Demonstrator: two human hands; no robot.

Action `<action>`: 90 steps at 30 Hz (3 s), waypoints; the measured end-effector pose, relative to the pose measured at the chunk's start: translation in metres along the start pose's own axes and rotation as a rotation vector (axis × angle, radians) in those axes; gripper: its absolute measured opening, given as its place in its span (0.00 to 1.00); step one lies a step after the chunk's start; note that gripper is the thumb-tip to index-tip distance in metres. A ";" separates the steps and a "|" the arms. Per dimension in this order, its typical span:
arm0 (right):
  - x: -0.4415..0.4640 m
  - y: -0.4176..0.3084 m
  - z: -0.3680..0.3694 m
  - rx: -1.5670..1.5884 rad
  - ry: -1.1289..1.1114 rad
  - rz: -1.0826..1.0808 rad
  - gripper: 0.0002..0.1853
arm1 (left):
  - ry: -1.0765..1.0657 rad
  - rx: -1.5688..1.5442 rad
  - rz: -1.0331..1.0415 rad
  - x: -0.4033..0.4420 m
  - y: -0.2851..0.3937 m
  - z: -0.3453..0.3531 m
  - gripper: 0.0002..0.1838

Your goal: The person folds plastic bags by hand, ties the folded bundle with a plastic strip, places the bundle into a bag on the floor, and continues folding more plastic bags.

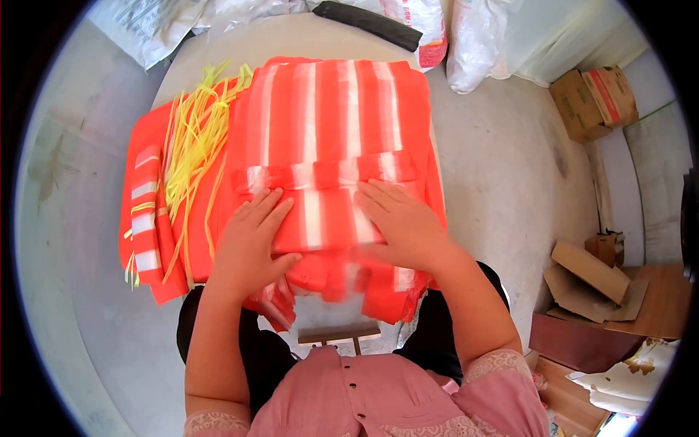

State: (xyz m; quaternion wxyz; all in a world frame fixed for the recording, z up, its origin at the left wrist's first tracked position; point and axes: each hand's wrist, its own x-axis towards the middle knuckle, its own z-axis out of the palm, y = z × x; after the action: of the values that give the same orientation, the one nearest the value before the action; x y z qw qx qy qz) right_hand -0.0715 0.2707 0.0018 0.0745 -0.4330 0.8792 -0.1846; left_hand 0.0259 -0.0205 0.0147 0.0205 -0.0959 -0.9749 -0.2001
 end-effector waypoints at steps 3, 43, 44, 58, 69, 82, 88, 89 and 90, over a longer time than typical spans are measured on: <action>-0.007 0.005 -0.006 -0.049 -0.025 0.047 0.42 | -0.012 -0.008 -0.043 -0.003 -0.009 -0.004 0.40; 0.011 0.021 -0.005 -0.171 0.236 0.022 0.27 | 0.262 0.221 0.042 0.021 -0.019 0.024 0.28; 0.009 0.022 -0.012 -0.157 0.191 0.110 0.26 | 0.299 0.230 0.027 0.020 -0.024 0.022 0.26; -0.001 0.017 -0.043 -0.034 0.848 0.018 0.08 | -0.381 -1.098 -0.383 0.010 0.063 0.037 0.45; -0.032 0.028 -0.028 0.108 0.226 -0.104 0.08 | -0.067 -0.286 0.030 0.009 0.075 0.040 0.55; 0.001 0.032 -0.009 -0.020 0.084 -0.161 0.07 | -0.114 -0.287 0.218 0.015 0.079 0.068 0.43; 0.032 0.058 -0.009 -0.126 0.094 -0.069 0.11 | -0.209 -0.148 0.234 0.011 0.076 0.072 0.40; 0.036 0.063 -0.006 -0.142 0.116 -0.030 0.11 | -0.211 -0.148 0.237 0.009 0.075 0.073 0.40; 0.040 0.066 -0.004 -0.158 0.136 0.008 0.11 | -0.212 -0.149 0.240 0.008 0.074 0.075 0.40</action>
State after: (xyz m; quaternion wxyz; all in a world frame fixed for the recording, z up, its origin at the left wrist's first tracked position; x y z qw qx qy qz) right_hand -0.1459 0.2773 -0.0188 -0.0190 -0.4204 0.8958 -0.1433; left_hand 0.0327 0.0769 -0.0253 -0.0656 -0.2333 -0.9357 -0.2566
